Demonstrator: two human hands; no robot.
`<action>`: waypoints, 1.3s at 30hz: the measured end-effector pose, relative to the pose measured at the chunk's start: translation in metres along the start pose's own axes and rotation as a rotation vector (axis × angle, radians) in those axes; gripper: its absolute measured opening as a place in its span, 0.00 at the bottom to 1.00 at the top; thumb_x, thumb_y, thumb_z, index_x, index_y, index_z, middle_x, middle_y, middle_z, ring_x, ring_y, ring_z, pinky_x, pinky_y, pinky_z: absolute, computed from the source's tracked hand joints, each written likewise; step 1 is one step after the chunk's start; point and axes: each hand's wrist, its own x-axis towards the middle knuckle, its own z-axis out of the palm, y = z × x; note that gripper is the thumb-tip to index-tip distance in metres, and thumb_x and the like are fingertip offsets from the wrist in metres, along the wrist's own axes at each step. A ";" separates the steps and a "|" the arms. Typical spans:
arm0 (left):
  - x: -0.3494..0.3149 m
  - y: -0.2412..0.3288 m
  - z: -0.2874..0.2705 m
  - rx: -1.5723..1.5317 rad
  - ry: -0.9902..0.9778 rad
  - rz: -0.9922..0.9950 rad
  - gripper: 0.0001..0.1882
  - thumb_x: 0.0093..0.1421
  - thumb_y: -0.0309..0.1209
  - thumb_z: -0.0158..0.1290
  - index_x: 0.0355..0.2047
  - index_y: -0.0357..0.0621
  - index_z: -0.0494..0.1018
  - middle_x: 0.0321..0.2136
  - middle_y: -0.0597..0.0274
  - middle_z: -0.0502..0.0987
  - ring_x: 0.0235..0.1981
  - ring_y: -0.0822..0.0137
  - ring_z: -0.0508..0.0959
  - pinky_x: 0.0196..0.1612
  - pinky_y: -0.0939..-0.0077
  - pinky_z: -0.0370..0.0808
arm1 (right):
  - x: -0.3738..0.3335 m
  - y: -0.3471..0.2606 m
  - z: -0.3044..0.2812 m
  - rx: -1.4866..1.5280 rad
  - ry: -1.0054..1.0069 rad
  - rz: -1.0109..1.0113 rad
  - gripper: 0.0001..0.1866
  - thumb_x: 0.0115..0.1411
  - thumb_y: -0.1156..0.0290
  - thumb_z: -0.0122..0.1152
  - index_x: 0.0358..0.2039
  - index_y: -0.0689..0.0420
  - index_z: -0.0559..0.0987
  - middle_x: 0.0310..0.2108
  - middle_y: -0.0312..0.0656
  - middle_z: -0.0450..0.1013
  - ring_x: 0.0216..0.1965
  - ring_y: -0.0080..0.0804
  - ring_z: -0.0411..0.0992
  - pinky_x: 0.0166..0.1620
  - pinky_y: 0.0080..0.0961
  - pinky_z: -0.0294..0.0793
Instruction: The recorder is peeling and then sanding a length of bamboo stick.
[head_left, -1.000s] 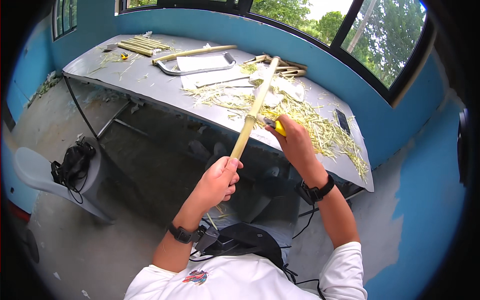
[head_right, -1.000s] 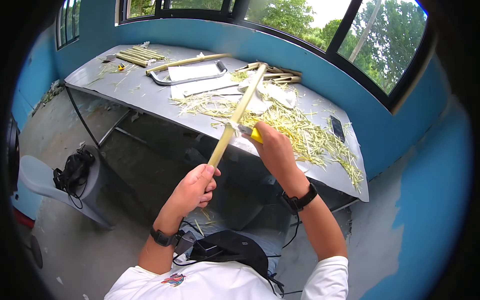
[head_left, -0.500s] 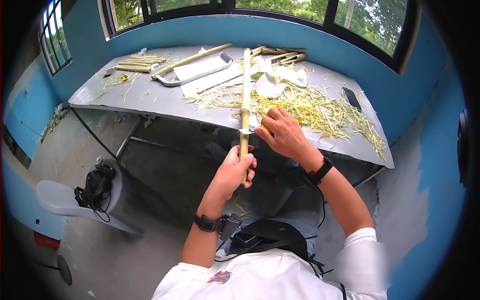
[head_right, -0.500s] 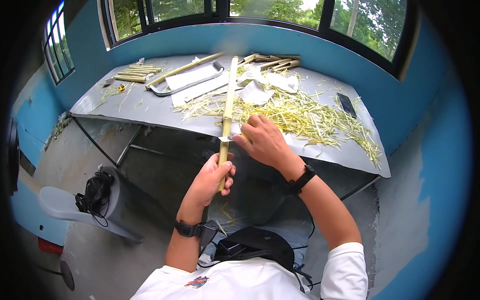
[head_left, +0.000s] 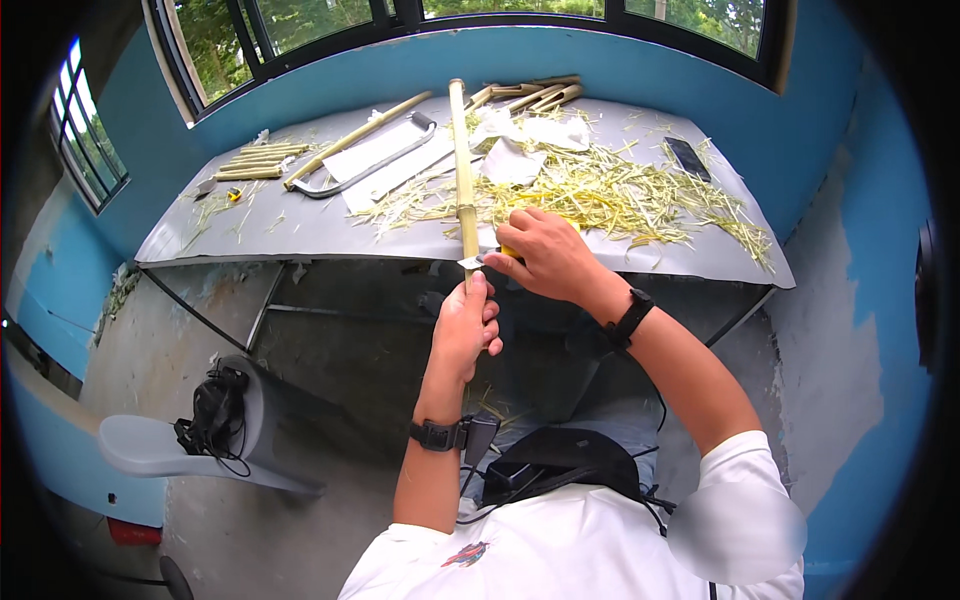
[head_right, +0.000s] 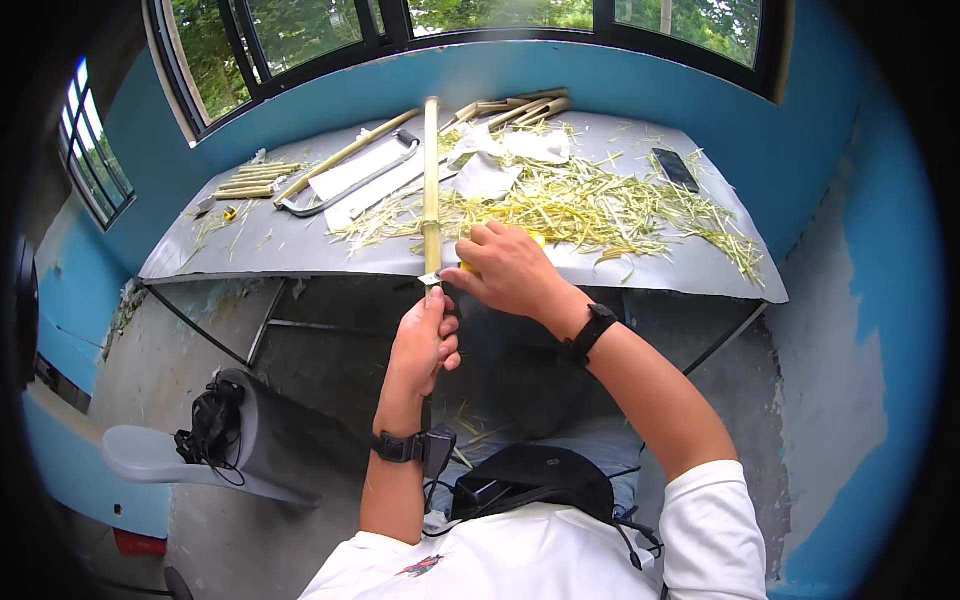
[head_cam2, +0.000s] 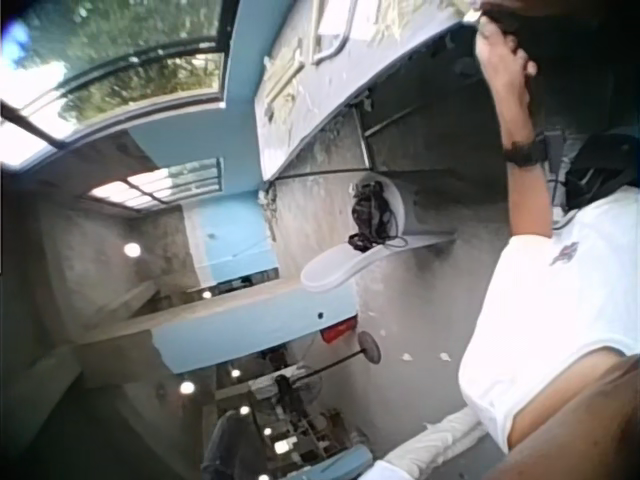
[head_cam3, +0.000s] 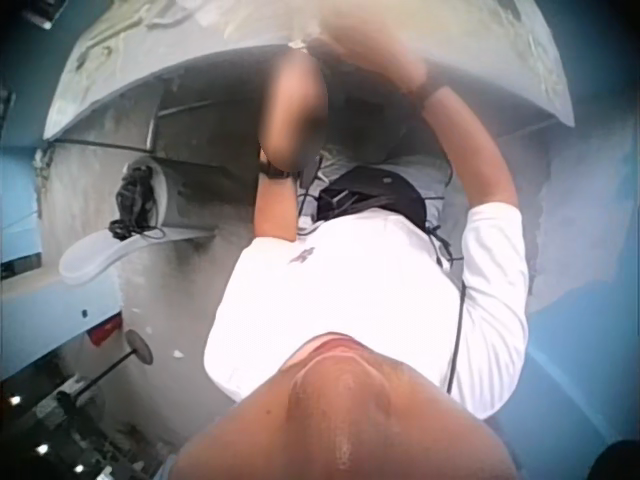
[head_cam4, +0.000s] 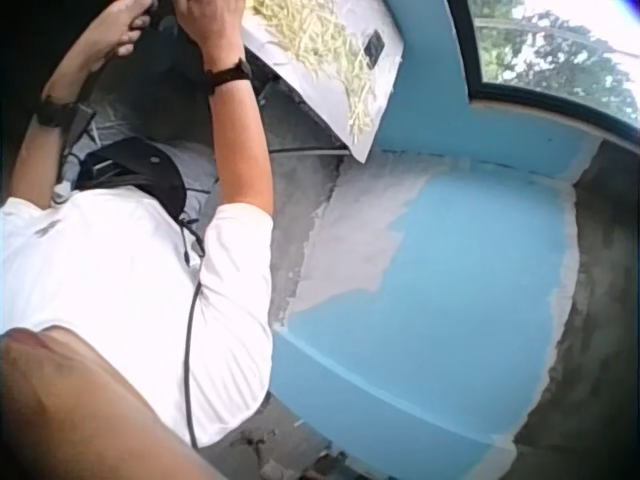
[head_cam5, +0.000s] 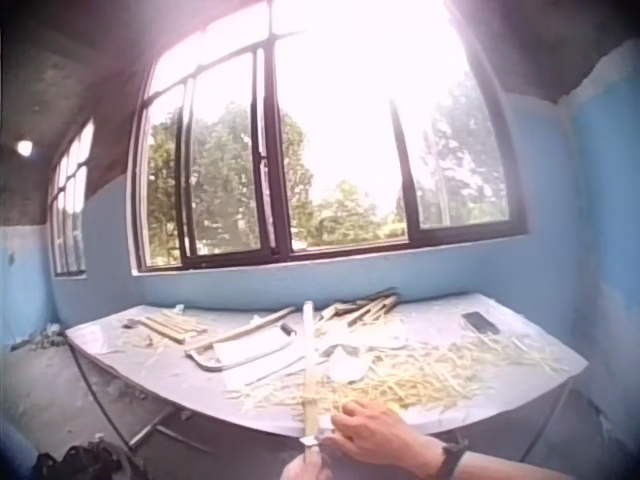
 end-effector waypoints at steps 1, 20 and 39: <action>0.002 0.000 0.001 -0.002 -0.007 0.003 0.20 0.83 0.51 0.45 0.45 0.48 0.68 0.24 0.74 0.62 0.17 0.82 0.59 0.17 0.82 0.59 | -0.001 0.000 0.002 -0.010 0.000 0.010 0.25 0.74 0.45 0.63 0.33 0.57 0.79 0.32 0.45 0.72 0.36 0.49 0.74 0.43 0.45 0.74; -0.047 -0.021 0.005 0.064 0.115 -0.028 0.18 0.84 0.50 0.45 0.39 0.53 0.66 0.23 0.76 0.61 0.15 0.83 0.58 0.17 0.82 0.55 | -0.003 -0.009 0.024 -0.205 0.153 0.121 0.26 0.68 0.42 0.69 0.33 0.55 0.78 0.33 0.42 0.73 0.38 0.43 0.75 0.44 0.42 0.74; -0.025 -0.001 -0.012 -0.038 -0.054 -0.034 0.18 0.83 0.53 0.45 0.48 0.52 0.68 0.27 0.72 0.63 0.16 0.83 0.58 0.16 0.86 0.54 | -0.004 -0.003 0.003 0.087 0.130 0.147 0.25 0.71 0.46 0.66 0.31 0.57 0.81 0.31 0.45 0.76 0.38 0.49 0.76 0.45 0.47 0.72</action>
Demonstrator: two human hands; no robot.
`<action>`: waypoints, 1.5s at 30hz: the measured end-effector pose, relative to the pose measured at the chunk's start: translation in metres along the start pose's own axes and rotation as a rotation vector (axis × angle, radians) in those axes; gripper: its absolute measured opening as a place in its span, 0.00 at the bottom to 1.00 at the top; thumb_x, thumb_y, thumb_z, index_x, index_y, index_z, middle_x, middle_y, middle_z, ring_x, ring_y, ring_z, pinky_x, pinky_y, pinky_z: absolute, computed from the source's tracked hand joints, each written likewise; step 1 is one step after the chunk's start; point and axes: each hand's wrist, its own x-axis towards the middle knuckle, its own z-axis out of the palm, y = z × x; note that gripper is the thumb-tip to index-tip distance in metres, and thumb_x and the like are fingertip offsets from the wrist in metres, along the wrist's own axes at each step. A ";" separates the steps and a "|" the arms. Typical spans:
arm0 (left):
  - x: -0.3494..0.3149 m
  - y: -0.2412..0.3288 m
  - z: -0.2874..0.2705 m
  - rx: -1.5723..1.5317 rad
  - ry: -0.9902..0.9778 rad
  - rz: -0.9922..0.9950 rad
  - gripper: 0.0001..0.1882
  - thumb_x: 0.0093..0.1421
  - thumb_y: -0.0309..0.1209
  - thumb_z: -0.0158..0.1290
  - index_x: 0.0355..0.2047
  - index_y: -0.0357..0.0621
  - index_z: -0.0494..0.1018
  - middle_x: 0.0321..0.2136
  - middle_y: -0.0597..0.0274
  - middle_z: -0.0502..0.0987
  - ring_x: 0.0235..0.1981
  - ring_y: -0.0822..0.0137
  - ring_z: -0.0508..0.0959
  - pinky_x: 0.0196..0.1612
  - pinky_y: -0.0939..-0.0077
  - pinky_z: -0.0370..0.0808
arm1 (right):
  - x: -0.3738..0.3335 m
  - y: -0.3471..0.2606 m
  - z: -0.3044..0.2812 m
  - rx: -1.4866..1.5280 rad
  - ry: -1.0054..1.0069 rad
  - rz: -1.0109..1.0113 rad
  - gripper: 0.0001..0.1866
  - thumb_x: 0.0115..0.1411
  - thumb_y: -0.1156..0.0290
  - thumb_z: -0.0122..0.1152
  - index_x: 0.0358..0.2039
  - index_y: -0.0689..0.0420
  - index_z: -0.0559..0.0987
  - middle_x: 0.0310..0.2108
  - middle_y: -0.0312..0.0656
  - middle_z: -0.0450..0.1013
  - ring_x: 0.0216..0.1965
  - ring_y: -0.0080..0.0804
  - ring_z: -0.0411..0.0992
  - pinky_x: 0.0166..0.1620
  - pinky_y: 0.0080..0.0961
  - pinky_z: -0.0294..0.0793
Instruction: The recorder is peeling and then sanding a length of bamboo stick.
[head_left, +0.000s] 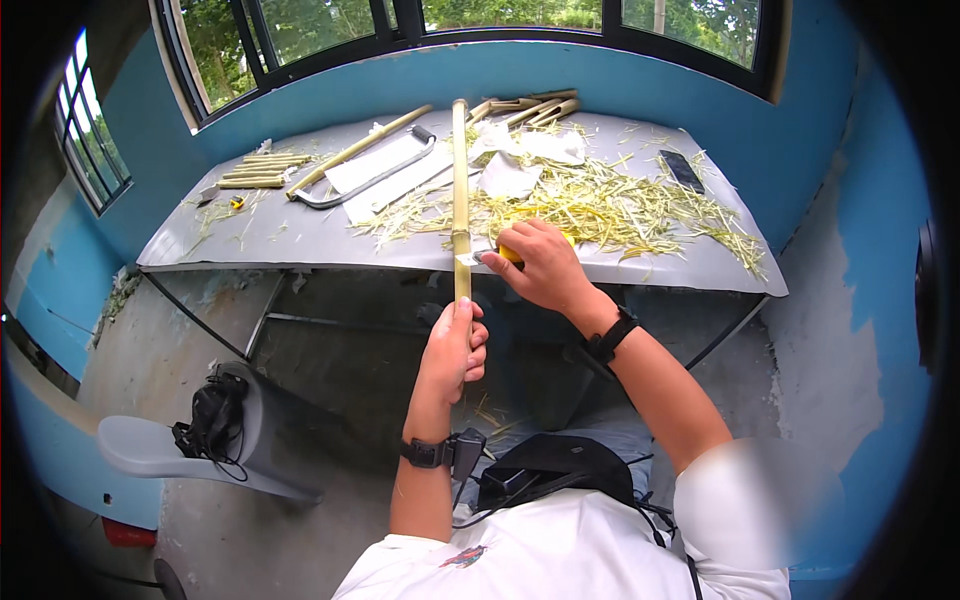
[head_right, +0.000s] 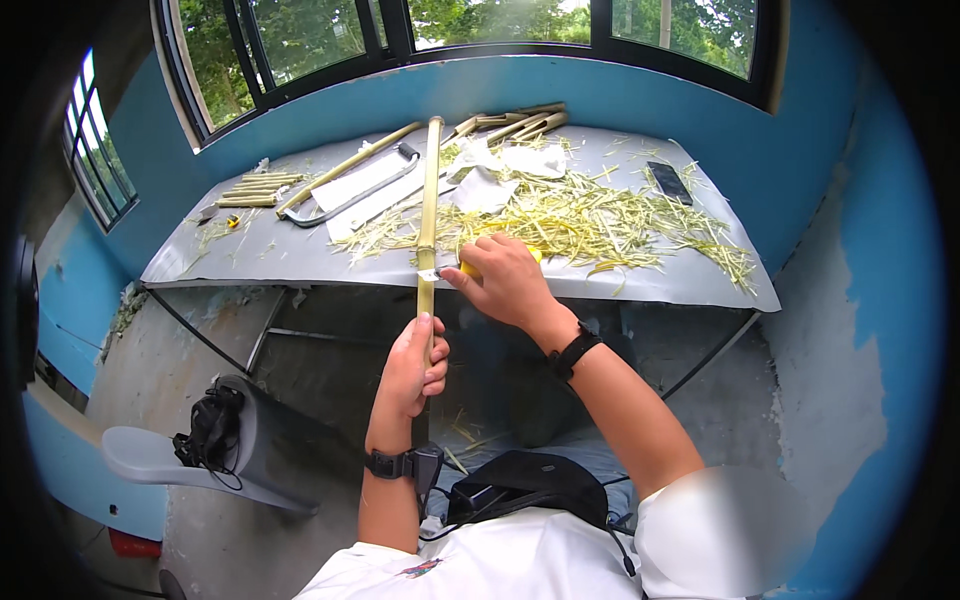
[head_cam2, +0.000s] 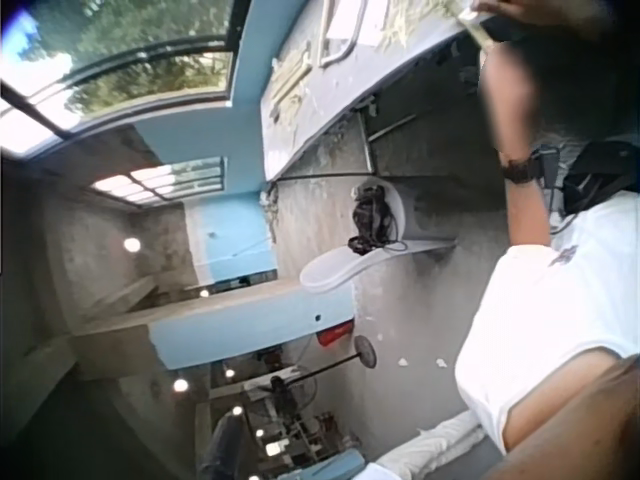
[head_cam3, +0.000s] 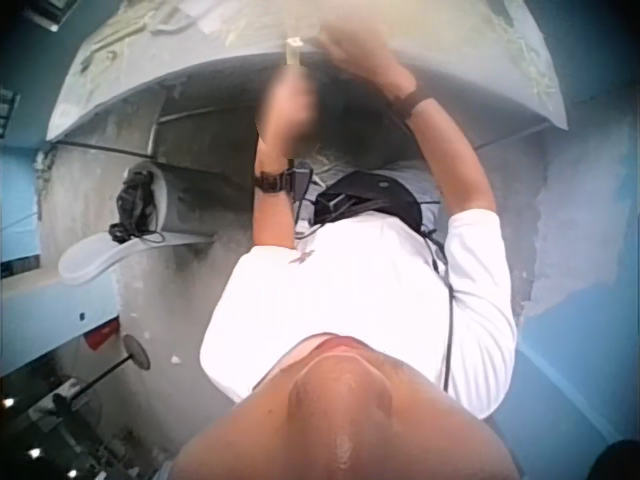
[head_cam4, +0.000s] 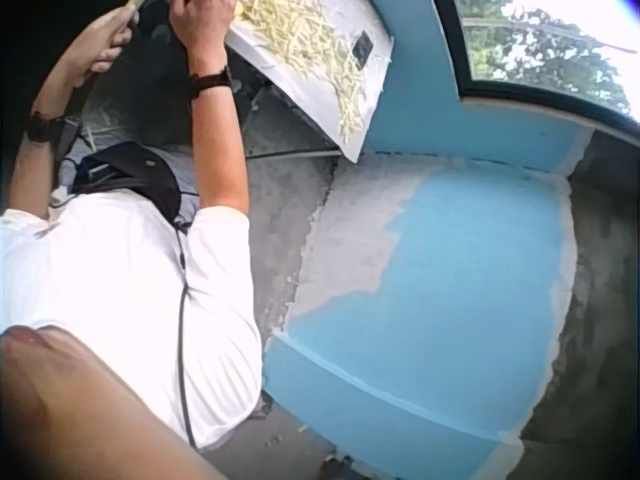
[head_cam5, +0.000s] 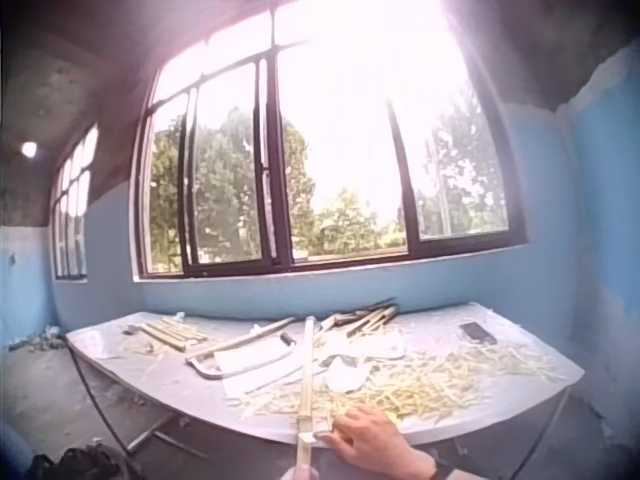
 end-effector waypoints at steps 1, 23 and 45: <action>0.005 0.002 0.000 -0.008 -0.007 -0.007 0.19 0.83 0.53 0.45 0.48 0.52 0.68 0.27 0.72 0.64 0.16 0.83 0.58 0.16 0.86 0.54 | 0.001 -0.001 -0.001 -0.009 -0.012 -0.005 0.26 0.71 0.45 0.66 0.30 0.57 0.81 0.30 0.45 0.77 0.38 0.49 0.76 0.45 0.47 0.73; -0.026 -0.004 -0.001 0.016 0.083 -0.060 0.21 0.83 0.54 0.45 0.40 0.52 0.67 0.22 0.76 0.61 0.15 0.84 0.55 0.15 0.86 0.52 | 0.004 -0.009 0.035 -0.424 0.211 0.090 0.25 0.67 0.42 0.68 0.34 0.54 0.81 0.35 0.40 0.76 0.41 0.41 0.75 0.46 0.41 0.72; 0.016 -0.001 -0.011 0.032 0.022 0.037 0.21 0.83 0.56 0.44 0.45 0.52 0.68 0.23 0.75 0.62 0.15 0.85 0.56 0.15 0.87 0.53 | 0.009 -0.010 0.015 -0.029 -0.025 0.057 0.20 0.70 0.47 0.69 0.39 0.52 0.90 0.33 0.42 0.80 0.41 0.46 0.79 0.47 0.44 0.75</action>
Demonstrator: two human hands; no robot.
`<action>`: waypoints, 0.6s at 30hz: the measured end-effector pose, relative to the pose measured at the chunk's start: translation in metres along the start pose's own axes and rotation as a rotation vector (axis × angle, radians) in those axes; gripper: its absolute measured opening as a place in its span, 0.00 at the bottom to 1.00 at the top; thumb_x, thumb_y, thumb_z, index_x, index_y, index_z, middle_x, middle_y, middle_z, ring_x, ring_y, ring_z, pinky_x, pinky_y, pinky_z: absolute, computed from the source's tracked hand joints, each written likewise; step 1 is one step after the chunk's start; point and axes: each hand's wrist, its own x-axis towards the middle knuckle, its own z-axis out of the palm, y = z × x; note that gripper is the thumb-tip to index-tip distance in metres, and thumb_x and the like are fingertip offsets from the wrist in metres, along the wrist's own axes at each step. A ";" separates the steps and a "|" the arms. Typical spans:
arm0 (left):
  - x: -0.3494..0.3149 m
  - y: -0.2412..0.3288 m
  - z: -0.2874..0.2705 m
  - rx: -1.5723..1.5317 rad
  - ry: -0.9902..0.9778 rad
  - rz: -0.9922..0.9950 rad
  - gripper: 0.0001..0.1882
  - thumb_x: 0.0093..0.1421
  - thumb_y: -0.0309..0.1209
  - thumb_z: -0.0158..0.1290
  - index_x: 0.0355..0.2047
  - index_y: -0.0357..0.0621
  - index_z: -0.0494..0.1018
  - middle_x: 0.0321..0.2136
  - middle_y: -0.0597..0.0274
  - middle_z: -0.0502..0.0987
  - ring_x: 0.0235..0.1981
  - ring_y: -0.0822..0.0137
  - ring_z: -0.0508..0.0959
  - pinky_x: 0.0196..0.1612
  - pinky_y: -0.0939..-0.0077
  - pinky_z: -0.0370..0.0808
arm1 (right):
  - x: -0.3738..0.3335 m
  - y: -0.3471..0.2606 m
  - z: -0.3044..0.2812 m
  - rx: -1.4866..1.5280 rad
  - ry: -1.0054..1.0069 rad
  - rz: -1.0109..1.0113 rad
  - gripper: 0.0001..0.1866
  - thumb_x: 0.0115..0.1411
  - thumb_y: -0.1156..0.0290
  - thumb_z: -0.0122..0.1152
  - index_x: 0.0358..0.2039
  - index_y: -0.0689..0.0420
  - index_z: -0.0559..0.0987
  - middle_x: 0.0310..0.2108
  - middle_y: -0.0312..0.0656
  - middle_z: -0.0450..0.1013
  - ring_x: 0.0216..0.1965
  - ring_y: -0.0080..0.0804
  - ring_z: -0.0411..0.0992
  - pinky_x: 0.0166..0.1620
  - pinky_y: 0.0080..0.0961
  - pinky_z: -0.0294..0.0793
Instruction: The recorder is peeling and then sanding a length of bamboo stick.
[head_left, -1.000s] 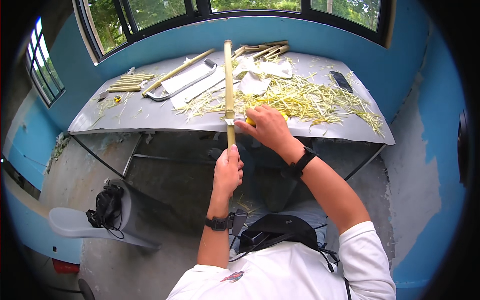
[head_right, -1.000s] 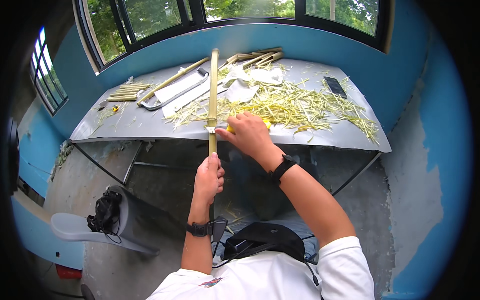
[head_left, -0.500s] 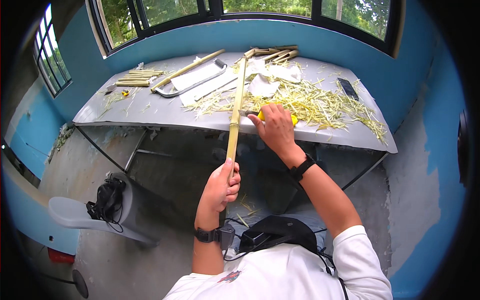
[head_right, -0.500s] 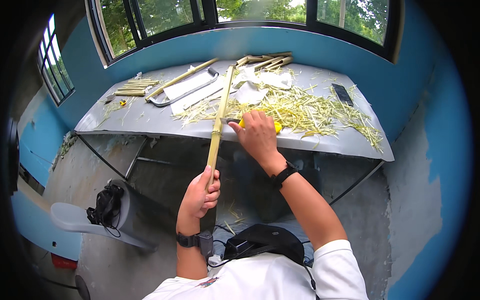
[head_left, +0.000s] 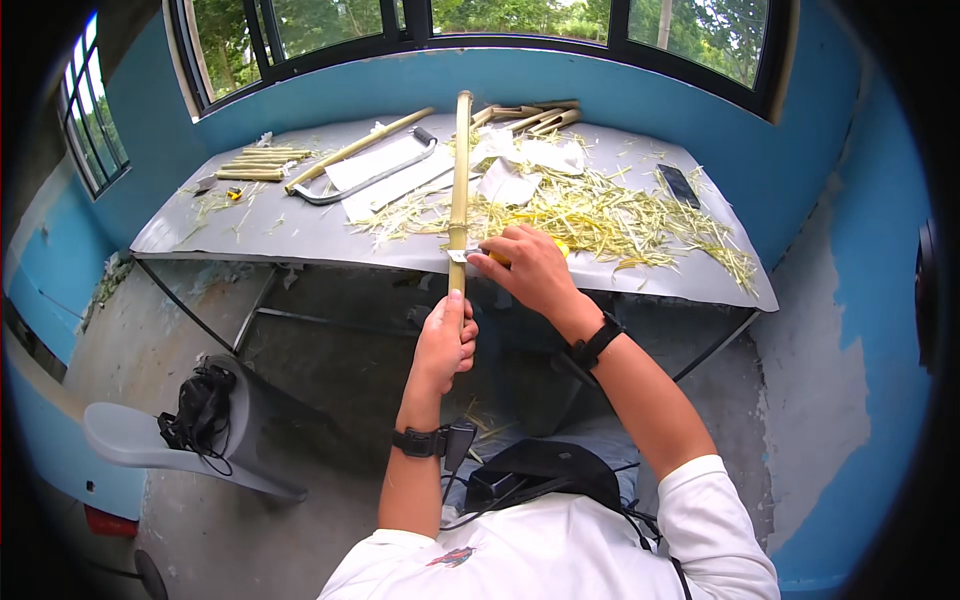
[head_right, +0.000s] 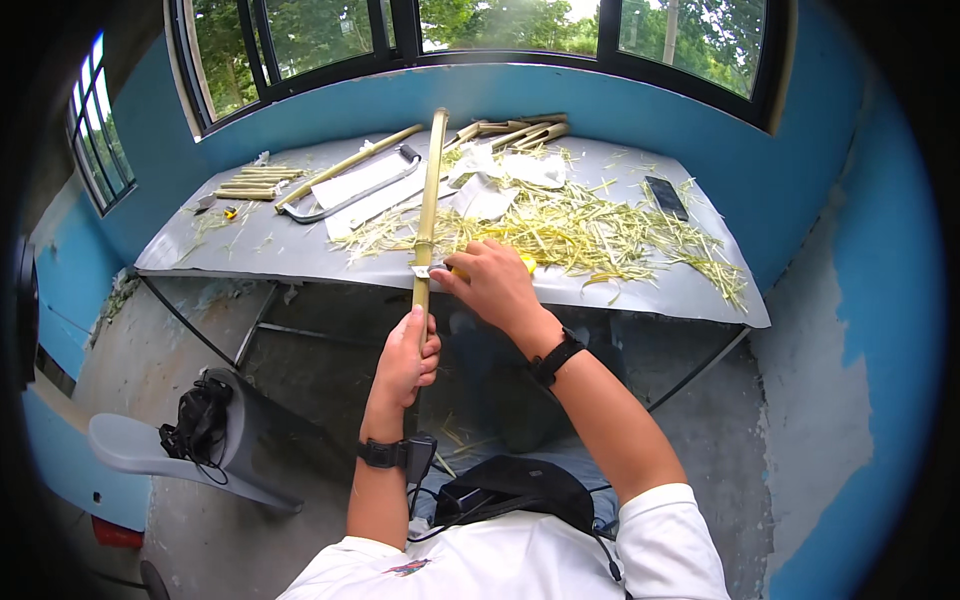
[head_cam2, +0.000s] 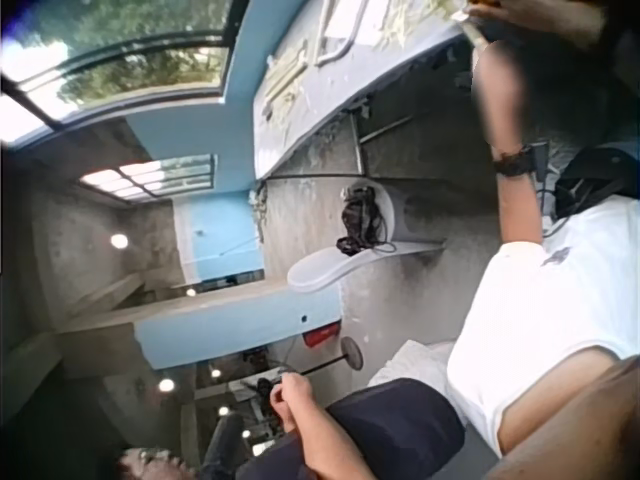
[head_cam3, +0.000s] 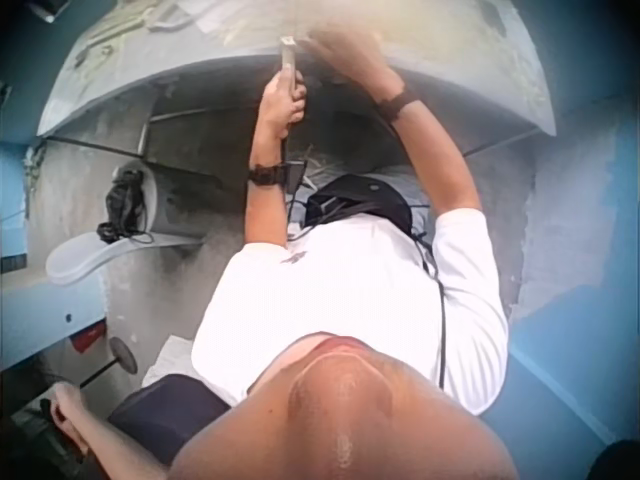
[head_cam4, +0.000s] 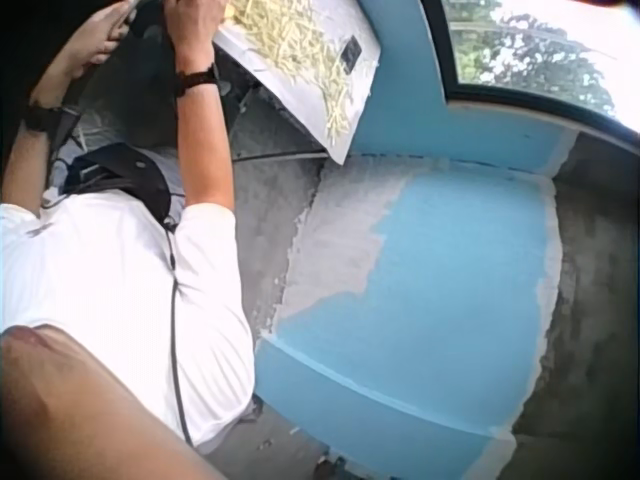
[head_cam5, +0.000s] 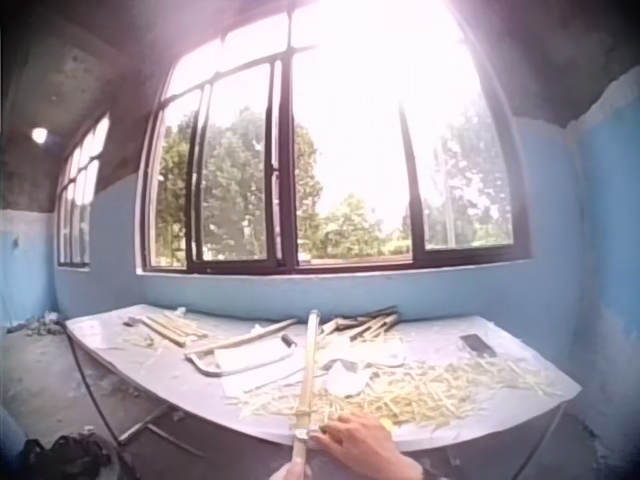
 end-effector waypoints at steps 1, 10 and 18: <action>-0.003 -0.002 0.001 0.017 0.004 -0.004 0.21 0.83 0.56 0.43 0.45 0.52 0.68 0.23 0.75 0.62 0.15 0.85 0.56 0.15 0.87 0.53 | 0.001 0.001 0.000 -0.001 0.005 0.019 0.20 0.69 0.47 0.69 0.38 0.52 0.90 0.33 0.42 0.80 0.42 0.45 0.79 0.47 0.44 0.75; -0.020 -0.008 -0.006 -0.089 -0.050 -0.017 0.21 0.83 0.55 0.43 0.44 0.52 0.68 0.23 0.75 0.61 0.15 0.85 0.56 0.15 0.88 0.53 | -0.001 0.008 0.000 0.105 0.028 0.087 0.23 0.67 0.47 0.72 0.43 0.57 0.86 0.38 0.49 0.80 0.45 0.51 0.78 0.51 0.47 0.76; 0.000 0.004 -0.005 -0.050 -0.045 0.019 0.21 0.83 0.55 0.43 0.43 0.52 0.68 0.23 0.76 0.61 0.14 0.85 0.55 0.15 0.87 0.53 | 0.005 0.007 -0.006 0.082 -0.105 0.019 0.22 0.69 0.49 0.70 0.35 0.58 0.83 0.37 0.51 0.78 0.44 0.53 0.77 0.49 0.48 0.75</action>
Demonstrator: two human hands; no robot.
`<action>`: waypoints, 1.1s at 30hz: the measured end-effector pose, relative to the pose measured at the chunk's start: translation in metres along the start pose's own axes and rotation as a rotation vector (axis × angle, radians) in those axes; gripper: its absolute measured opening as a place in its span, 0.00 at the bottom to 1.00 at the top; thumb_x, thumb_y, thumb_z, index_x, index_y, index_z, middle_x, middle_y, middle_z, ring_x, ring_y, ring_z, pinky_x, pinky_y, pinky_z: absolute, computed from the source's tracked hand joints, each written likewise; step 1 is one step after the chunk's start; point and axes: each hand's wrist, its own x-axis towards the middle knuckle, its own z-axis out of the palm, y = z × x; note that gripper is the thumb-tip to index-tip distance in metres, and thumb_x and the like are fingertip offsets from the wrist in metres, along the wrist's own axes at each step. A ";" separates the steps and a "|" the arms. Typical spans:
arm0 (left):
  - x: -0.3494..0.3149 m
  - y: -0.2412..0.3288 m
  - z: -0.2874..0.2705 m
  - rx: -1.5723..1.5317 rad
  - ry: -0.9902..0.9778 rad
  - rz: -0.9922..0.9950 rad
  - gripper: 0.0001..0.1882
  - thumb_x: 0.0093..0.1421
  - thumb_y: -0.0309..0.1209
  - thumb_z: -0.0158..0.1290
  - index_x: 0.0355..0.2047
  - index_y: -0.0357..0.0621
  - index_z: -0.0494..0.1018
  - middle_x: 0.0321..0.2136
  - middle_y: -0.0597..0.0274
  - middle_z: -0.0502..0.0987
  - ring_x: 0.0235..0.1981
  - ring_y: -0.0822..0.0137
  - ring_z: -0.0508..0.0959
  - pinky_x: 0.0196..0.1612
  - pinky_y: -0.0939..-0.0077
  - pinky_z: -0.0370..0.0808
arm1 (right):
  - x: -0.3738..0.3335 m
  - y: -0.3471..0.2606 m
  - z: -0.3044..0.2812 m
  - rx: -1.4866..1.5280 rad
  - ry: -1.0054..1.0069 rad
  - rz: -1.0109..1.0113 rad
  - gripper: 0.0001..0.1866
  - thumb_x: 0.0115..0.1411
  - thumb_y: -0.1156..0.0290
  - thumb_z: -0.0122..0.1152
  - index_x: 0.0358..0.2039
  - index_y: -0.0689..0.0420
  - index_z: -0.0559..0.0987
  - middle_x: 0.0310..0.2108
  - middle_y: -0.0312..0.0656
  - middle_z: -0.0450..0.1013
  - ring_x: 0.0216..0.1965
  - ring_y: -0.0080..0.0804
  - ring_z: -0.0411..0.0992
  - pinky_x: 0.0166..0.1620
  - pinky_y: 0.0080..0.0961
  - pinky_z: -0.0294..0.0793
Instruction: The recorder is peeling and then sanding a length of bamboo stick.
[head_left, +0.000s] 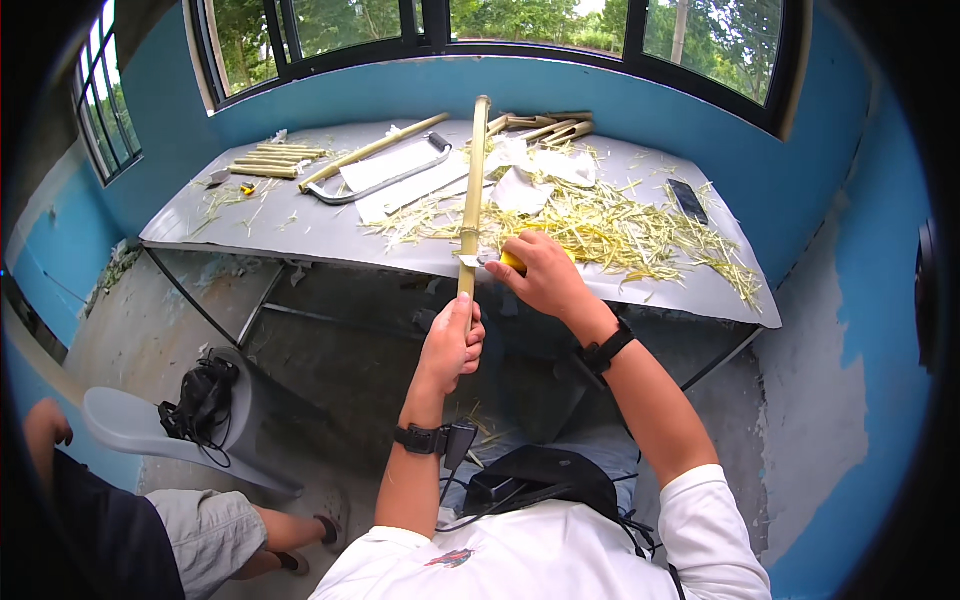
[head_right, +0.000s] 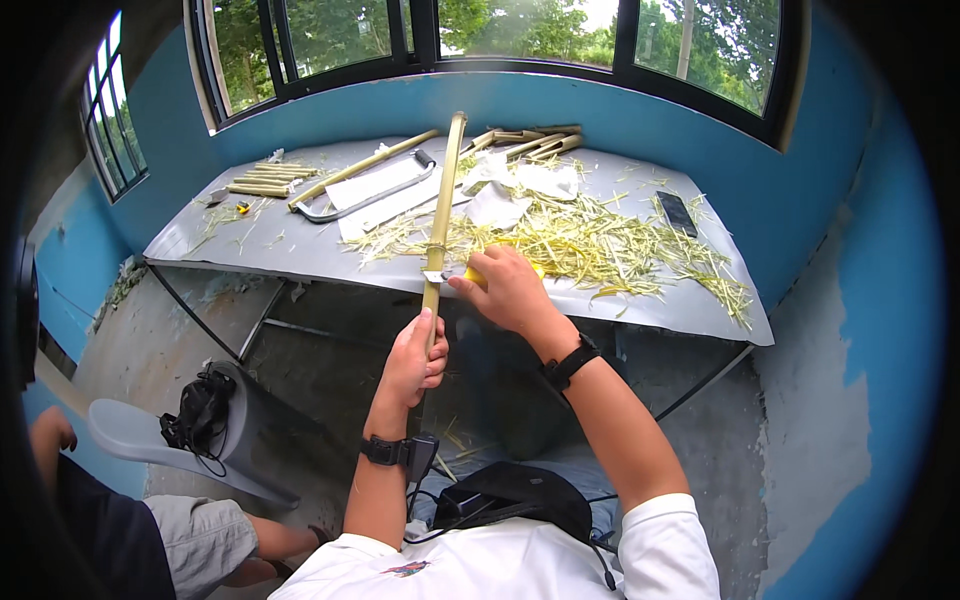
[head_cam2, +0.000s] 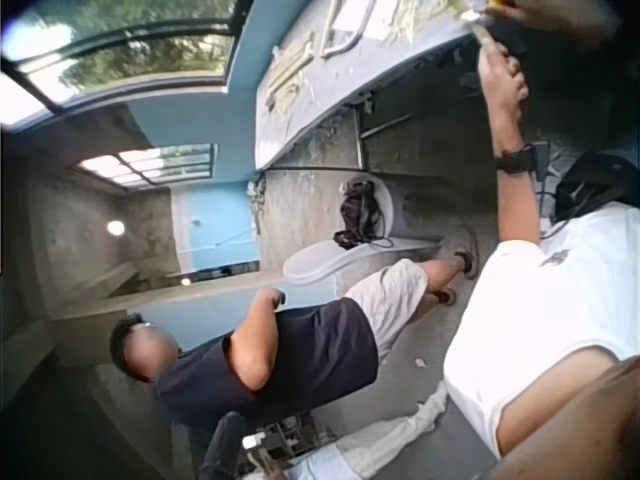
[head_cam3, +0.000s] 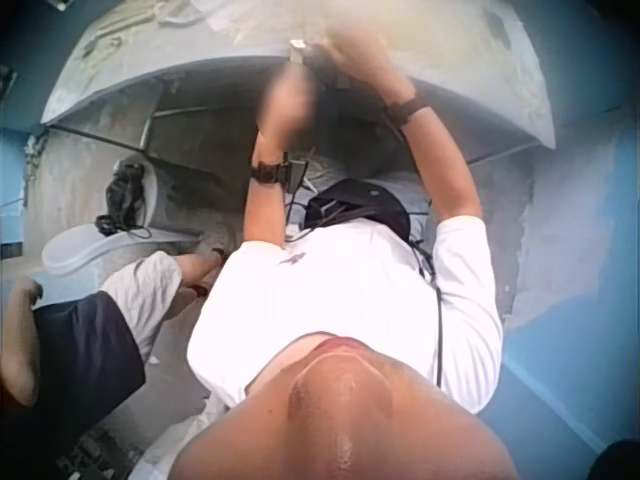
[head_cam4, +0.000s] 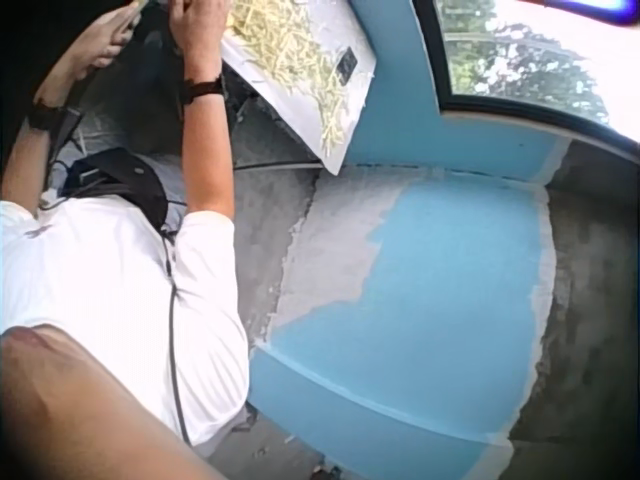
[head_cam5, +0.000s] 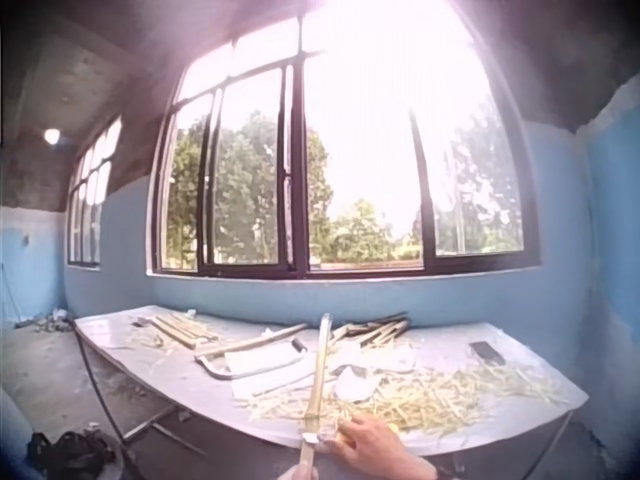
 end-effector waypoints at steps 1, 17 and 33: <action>0.001 -0.002 0.000 0.040 0.017 0.016 0.21 0.83 0.55 0.43 0.42 0.52 0.68 0.22 0.76 0.61 0.14 0.85 0.55 0.15 0.86 0.53 | -0.001 0.000 -0.001 -0.009 0.003 0.000 0.22 0.69 0.49 0.70 0.34 0.58 0.83 0.36 0.51 0.78 0.43 0.53 0.77 0.49 0.48 0.75; -0.052 -0.009 0.013 0.102 0.135 -0.072 0.21 0.84 0.54 0.41 0.41 0.52 0.67 0.21 0.75 0.61 0.14 0.84 0.56 0.15 0.85 0.52 | 0.004 -0.001 0.018 -0.318 0.357 0.159 0.20 0.66 0.51 0.73 0.36 0.57 0.82 0.36 0.45 0.79 0.45 0.48 0.77 0.49 0.46 0.72; -0.007 0.003 -0.004 0.094 0.069 -0.042 0.26 0.82 0.59 0.42 0.40 0.50 0.68 0.21 0.74 0.61 0.14 0.81 0.57 0.15 0.83 0.56 | -0.005 -0.007 0.000 0.013 0.087 -0.048 0.20 0.71 0.50 0.69 0.44 0.55 0.88 0.34 0.44 0.78 0.40 0.48 0.76 0.46 0.44 0.74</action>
